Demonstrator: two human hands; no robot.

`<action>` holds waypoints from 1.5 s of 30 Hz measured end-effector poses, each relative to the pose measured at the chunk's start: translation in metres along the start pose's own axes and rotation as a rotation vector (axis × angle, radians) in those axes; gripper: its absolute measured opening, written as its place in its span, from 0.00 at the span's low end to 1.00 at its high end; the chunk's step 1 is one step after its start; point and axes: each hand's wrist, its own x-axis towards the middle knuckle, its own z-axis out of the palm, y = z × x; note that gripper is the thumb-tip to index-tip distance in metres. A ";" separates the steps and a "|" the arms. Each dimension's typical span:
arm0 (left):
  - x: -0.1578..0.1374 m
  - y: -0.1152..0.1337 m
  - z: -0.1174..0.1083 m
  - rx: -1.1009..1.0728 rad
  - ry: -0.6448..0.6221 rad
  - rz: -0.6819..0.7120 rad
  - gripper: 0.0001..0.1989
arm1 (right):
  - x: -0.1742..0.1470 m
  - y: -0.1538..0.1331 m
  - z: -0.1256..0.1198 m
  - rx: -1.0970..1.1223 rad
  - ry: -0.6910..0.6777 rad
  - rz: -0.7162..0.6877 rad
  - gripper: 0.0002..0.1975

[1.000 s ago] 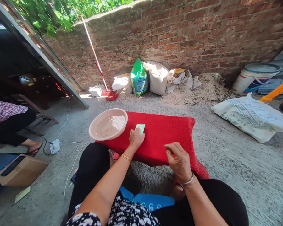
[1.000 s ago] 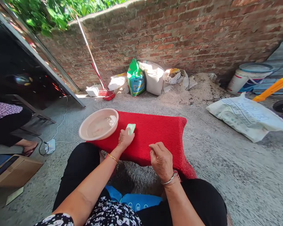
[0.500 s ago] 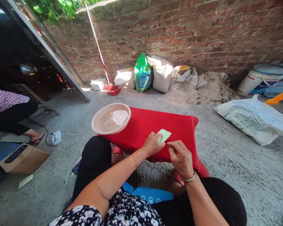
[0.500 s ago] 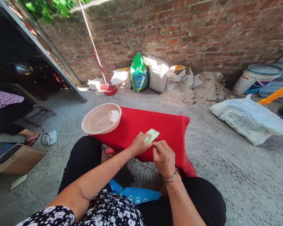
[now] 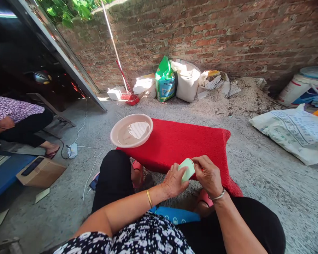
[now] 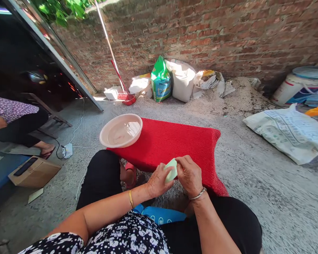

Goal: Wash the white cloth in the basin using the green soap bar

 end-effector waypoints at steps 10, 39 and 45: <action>-0.028 -0.089 -0.030 0.036 0.387 -0.213 0.30 | -0.007 -0.009 -0.005 -0.022 -0.089 -0.070 0.10; -0.004 -0.081 -0.035 0.178 0.238 -0.382 0.27 | -0.007 -0.012 -0.005 -0.063 -0.160 -0.140 0.10; -0.005 -0.073 -0.044 0.080 0.214 -0.294 0.24 | -0.008 -0.012 -0.002 -0.059 -0.171 -0.145 0.10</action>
